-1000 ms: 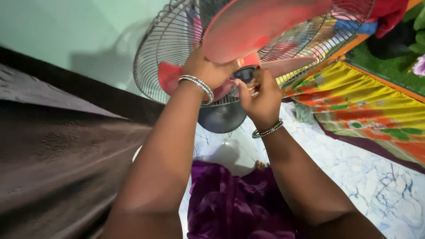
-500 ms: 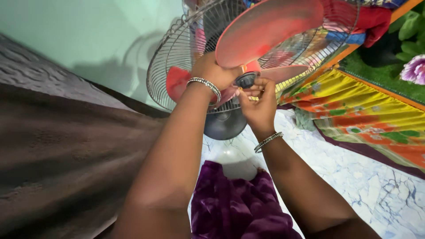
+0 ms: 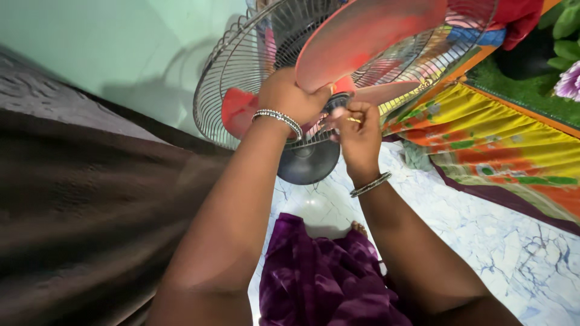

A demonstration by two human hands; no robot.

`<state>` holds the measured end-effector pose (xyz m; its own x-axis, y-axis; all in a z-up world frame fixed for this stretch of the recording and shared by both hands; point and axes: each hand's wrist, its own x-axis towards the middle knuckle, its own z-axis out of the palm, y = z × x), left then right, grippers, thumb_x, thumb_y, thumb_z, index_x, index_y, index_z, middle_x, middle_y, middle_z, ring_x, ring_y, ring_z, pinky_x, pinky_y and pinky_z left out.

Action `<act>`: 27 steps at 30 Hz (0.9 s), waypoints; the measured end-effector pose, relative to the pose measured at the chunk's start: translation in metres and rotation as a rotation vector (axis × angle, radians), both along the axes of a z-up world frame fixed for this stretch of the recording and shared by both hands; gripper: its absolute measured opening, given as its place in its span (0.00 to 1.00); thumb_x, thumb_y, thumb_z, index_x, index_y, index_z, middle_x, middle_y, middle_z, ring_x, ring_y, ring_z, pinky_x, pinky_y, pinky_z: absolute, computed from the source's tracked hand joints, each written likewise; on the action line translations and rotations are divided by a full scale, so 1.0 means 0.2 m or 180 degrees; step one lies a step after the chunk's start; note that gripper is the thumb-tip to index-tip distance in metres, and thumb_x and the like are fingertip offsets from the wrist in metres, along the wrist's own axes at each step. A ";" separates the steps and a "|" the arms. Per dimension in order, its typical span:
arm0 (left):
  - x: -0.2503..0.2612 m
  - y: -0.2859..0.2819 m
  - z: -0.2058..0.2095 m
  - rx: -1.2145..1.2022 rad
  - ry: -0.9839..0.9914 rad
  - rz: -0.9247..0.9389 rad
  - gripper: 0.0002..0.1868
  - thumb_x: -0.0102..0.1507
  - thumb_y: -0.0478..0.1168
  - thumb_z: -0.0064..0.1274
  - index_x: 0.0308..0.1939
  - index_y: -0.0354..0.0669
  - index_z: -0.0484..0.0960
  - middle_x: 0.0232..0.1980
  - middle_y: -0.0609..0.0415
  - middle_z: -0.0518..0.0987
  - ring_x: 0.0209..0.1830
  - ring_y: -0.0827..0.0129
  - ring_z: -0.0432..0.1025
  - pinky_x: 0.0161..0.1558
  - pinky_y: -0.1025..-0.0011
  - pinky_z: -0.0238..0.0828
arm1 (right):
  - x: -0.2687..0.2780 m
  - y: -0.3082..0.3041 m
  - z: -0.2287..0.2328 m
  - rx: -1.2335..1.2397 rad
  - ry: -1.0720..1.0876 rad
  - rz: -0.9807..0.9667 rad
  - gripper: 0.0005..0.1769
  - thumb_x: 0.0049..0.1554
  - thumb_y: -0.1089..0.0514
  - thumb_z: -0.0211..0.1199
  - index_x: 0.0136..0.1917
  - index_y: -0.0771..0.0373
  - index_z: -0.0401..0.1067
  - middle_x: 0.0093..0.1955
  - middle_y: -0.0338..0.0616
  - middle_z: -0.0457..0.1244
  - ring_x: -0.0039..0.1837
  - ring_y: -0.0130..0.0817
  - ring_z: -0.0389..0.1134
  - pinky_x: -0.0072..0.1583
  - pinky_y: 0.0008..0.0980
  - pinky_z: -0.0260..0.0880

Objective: The person disassembles a standing electric fan by removing the front grille, fan blades, and rear grille using a screwdriver. The person then reassembles the fan by placing the components back in order and securing them.

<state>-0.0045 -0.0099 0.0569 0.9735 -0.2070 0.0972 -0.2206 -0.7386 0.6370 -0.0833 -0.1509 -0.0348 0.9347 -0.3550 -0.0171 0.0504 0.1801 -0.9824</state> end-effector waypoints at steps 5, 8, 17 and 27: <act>-0.01 0.00 -0.04 -0.0061 -0.0211 0.0066 0.18 0.54 0.57 0.61 0.36 0.48 0.87 0.37 0.45 0.84 0.39 0.48 0.79 0.40 0.55 0.76 | 0.01 0.03 -0.11 -0.0859 -0.0725 -0.0265 0.25 0.56 0.66 0.75 0.58 0.67 0.61 0.46 0.40 0.63 0.44 0.22 0.65 0.47 0.21 0.70; -0.01 0.00 -0.06 -0.0115 -0.0761 -0.0011 0.19 0.53 0.55 0.65 0.37 0.46 0.87 0.39 0.43 0.85 0.40 0.47 0.79 0.42 0.54 0.76 | 0.06 0.02 -0.09 0.0131 -0.0158 -0.0159 0.18 0.57 0.60 0.72 0.52 0.67 0.64 0.40 0.41 0.66 0.41 0.24 0.68 0.43 0.22 0.71; 0.02 0.01 -0.16 -0.0409 -0.0923 0.0011 0.22 0.53 0.54 0.70 0.39 0.42 0.86 0.40 0.42 0.85 0.41 0.48 0.79 0.44 0.57 0.77 | 0.05 -0.02 0.00 0.1406 0.0678 0.0164 0.14 0.55 0.50 0.65 0.45 0.62 0.68 0.37 0.41 0.66 0.37 0.27 0.68 0.38 0.25 0.71; -0.01 0.07 -0.13 -0.0575 -0.0478 -0.0331 0.15 0.57 0.51 0.69 0.38 0.46 0.89 0.34 0.50 0.86 0.33 0.58 0.82 0.37 0.64 0.77 | 0.06 -0.04 0.00 0.1647 0.1148 0.0599 0.20 0.57 0.44 0.64 0.44 0.65 0.68 0.36 0.44 0.68 0.35 0.28 0.68 0.38 0.27 0.69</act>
